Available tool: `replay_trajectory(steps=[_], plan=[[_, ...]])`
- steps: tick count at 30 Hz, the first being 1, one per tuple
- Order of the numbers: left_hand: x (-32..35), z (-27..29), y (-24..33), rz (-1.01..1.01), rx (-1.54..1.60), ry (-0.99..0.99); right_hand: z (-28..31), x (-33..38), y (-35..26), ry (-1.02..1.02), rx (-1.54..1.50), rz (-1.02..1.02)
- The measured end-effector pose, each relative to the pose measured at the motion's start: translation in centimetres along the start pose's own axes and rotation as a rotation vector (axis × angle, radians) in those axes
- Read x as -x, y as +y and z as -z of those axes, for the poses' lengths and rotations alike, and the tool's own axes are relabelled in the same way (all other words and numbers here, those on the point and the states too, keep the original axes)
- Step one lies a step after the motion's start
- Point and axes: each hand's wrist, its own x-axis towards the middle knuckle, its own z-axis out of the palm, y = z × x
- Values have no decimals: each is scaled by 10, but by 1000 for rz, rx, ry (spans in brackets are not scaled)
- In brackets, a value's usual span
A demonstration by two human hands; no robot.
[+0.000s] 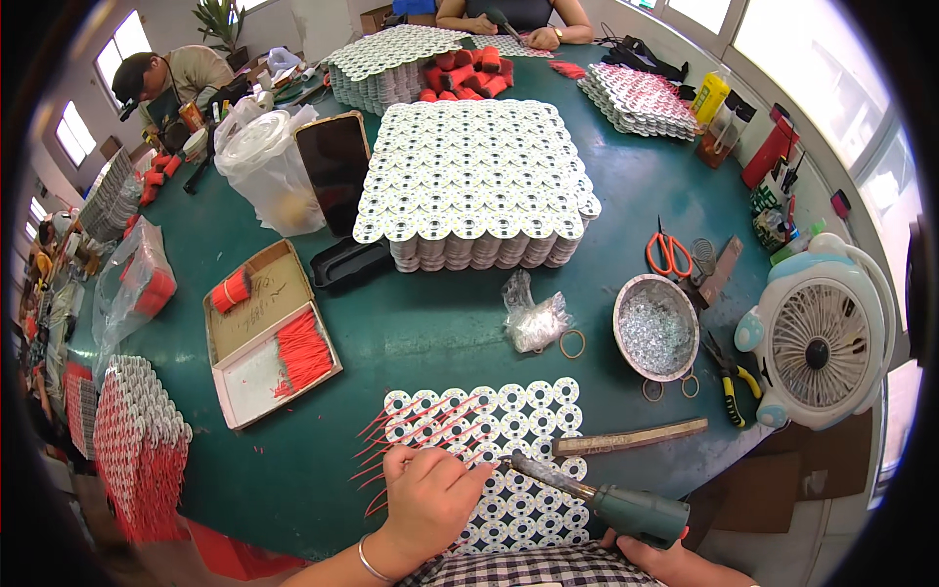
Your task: The person solders red leads onto a wiring grid of circular electronic components on a circuit board using a soldering iron.
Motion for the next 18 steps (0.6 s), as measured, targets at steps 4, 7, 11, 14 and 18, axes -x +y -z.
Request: replay_trajectory(steps=[4,7,11,14,18], plan=[[-1,-2,-1,15,0,5,-1,1,1,20,-16,-41],[-1,-2,-1,25,6,-15,1,1,0,2,17,-98],[-1,-2,-2,23,9,-13,6,-3,6,-59,90,-15],[-1,-3,-3,28,20,-10,-1,-3,-6,-28,93,-56],[-1,-4,-4,36,32,-12,-7,-11,-9,56,316,130]])
